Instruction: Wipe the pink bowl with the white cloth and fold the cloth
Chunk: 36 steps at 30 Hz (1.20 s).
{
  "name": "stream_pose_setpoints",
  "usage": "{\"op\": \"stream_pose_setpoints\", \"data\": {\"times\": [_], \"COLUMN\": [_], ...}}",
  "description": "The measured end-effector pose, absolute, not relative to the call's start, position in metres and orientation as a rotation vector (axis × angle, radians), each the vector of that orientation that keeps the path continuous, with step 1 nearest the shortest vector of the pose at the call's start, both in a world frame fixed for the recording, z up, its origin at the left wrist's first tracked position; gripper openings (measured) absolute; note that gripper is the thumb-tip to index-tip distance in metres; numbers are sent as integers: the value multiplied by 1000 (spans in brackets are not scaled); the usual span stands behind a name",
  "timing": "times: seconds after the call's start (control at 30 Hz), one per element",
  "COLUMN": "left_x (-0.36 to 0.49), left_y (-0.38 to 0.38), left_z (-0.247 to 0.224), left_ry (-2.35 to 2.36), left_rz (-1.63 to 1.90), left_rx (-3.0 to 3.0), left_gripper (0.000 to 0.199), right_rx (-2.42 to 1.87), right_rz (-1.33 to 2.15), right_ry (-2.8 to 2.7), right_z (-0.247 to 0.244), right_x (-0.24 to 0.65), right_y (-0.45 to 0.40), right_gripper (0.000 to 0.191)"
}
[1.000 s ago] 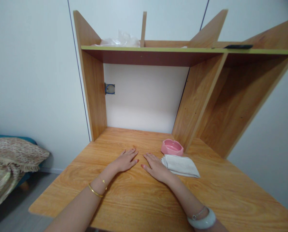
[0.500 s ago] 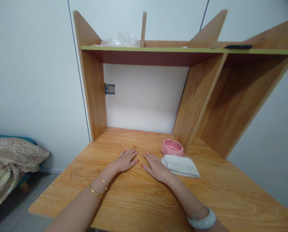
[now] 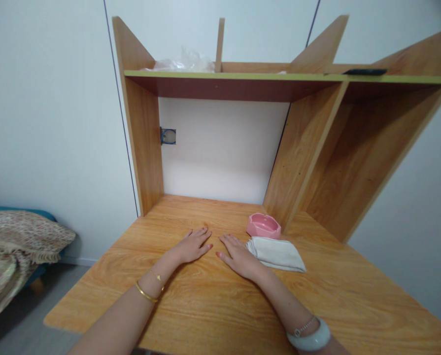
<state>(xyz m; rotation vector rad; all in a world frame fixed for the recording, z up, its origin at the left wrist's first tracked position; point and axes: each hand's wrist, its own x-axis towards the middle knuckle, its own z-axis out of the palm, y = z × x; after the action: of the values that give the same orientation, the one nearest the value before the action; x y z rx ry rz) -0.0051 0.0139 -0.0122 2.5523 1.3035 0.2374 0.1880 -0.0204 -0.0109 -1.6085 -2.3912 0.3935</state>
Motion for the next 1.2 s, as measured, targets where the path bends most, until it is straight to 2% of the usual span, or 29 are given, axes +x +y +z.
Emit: {"op": "stream_pose_setpoints", "data": {"times": [1.2], "left_x": [-4], "left_y": [13], "left_z": [-10], "left_ry": [1310], "left_rz": [214], "left_rx": [2557], "left_gripper": [61], "right_rx": [-1620], "right_rz": [393], "right_ry": [-2388], "right_z": [-9], "right_x": [187], "right_y": [-22], "right_gripper": [64]}}
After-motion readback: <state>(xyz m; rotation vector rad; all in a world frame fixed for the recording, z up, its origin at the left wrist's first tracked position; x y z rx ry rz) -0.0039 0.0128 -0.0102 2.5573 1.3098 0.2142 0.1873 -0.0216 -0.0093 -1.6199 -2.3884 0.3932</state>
